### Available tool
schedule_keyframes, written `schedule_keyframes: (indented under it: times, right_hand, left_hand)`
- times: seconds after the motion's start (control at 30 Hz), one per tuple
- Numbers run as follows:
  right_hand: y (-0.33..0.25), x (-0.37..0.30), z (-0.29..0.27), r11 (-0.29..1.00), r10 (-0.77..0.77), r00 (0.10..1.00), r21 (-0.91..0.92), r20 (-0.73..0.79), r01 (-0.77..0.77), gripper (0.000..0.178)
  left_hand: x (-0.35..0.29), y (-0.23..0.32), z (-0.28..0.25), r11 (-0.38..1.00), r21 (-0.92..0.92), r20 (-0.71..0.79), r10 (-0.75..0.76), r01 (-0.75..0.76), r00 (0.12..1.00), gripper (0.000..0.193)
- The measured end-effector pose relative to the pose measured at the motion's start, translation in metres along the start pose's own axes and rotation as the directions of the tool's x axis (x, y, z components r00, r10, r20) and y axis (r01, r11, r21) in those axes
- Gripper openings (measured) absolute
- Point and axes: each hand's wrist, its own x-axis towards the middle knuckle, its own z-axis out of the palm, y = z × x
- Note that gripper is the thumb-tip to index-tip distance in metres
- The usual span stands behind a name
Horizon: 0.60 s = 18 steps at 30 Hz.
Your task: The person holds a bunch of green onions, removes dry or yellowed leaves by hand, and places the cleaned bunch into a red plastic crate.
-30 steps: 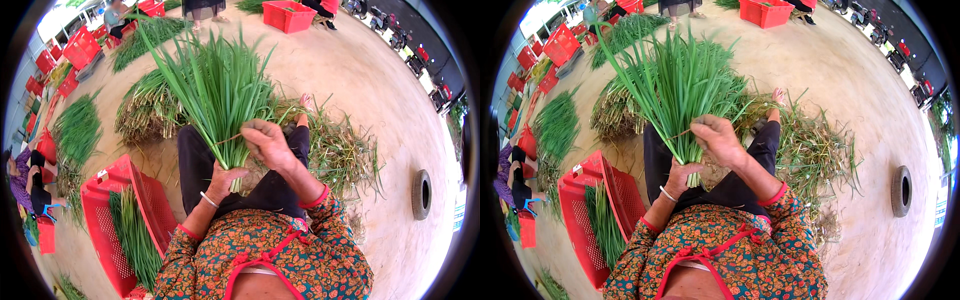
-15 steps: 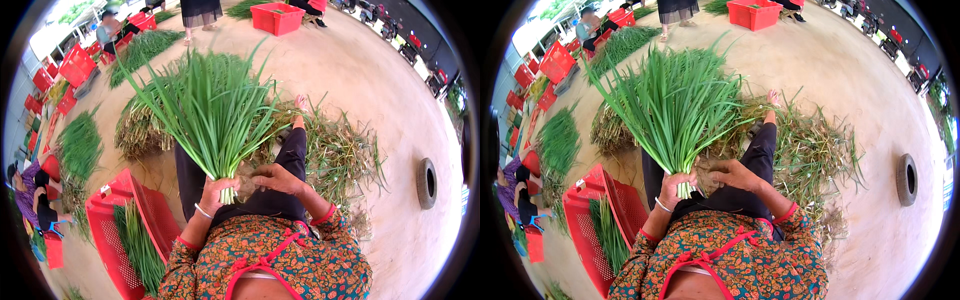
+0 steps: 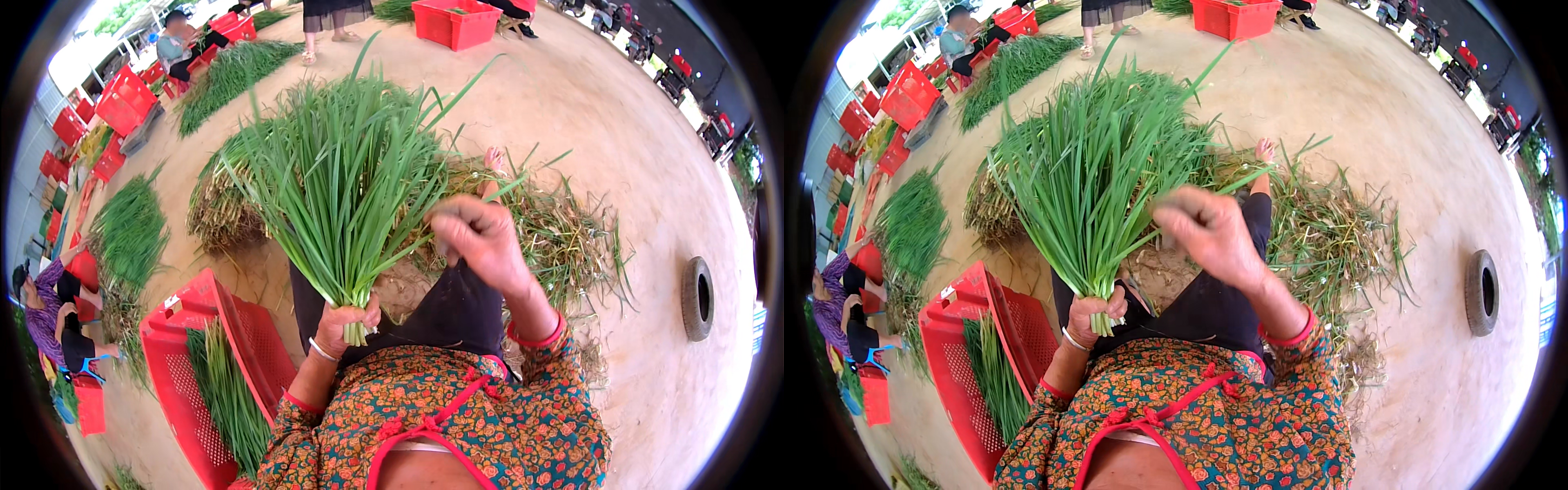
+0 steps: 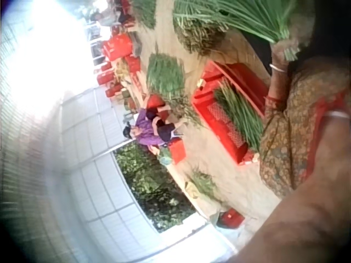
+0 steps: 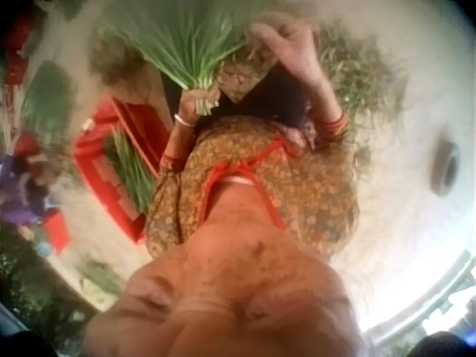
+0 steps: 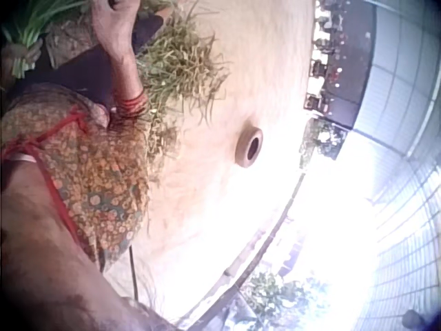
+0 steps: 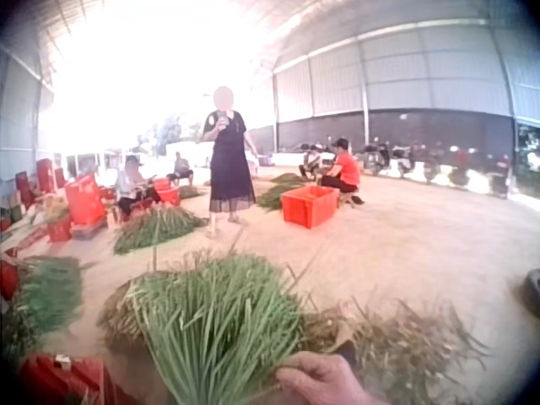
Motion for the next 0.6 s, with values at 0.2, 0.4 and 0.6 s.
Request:
schedule_keyframes:
  times: [0.2,0.4,0.6]
  right_hand:
    - [0.003,0.085,0.004,0.811,-0.166,0.985,-0.56,0.052,0.166,0.031]
    - [0.055,0.098,0.024,0.466,-0.08,0.947,-0.829,0.311,0.311,0.028]
    - [0.071,0.104,-0.024,0.301,-0.254,0.964,-0.941,0.08,0.158,0.012]
  left_hand:
    - [-0.005,0.002,-0.007,0.962,0.27,-0.041,-0.036,0.045,0.999,0.059]
    - [-0.009,0.004,-0.006,0.935,0.344,-0.102,-0.047,0.08,0.994,0.05]
    - [-0.007,0.002,-0.006,0.946,0.311,-0.137,-0.044,0.085,0.99,0.049]
